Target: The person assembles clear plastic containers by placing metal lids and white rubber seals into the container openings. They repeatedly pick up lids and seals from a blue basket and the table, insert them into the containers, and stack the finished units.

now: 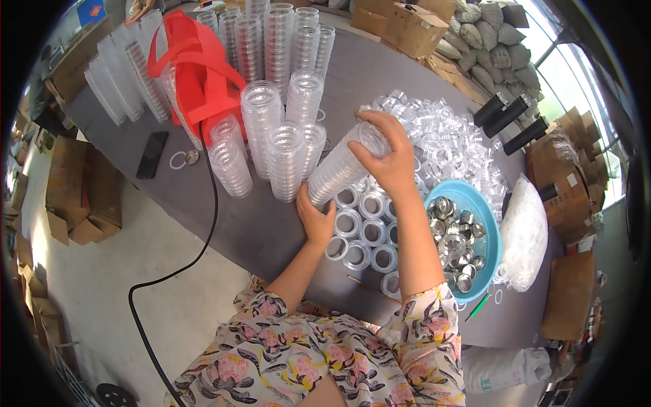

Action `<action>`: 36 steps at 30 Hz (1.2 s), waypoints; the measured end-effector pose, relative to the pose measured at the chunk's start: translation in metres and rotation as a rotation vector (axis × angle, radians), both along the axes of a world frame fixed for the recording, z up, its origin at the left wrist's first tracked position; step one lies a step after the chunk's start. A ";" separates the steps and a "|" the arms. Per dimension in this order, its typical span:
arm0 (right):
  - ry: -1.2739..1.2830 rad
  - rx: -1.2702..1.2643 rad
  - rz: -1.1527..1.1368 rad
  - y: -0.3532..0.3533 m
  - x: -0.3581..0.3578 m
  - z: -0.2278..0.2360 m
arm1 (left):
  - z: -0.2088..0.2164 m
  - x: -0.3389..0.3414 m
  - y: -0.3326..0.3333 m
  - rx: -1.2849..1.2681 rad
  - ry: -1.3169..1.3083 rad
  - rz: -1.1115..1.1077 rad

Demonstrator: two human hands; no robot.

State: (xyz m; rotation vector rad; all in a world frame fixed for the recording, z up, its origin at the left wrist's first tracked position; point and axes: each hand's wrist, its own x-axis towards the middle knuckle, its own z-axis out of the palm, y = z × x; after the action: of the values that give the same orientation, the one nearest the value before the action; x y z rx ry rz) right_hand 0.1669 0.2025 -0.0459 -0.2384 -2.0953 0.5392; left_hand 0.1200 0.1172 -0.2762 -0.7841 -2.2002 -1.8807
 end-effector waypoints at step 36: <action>-0.840 -0.389 -0.581 0.005 0.243 -0.041 | 0.181 -0.016 -0.096 0.034 0.634 -0.376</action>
State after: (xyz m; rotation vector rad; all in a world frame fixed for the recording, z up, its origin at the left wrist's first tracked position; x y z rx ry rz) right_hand 0.4100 0.2078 -0.0870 -1.4553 -2.5041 0.5275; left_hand 0.1040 0.0216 -0.0948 -1.6095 -1.6992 -1.4901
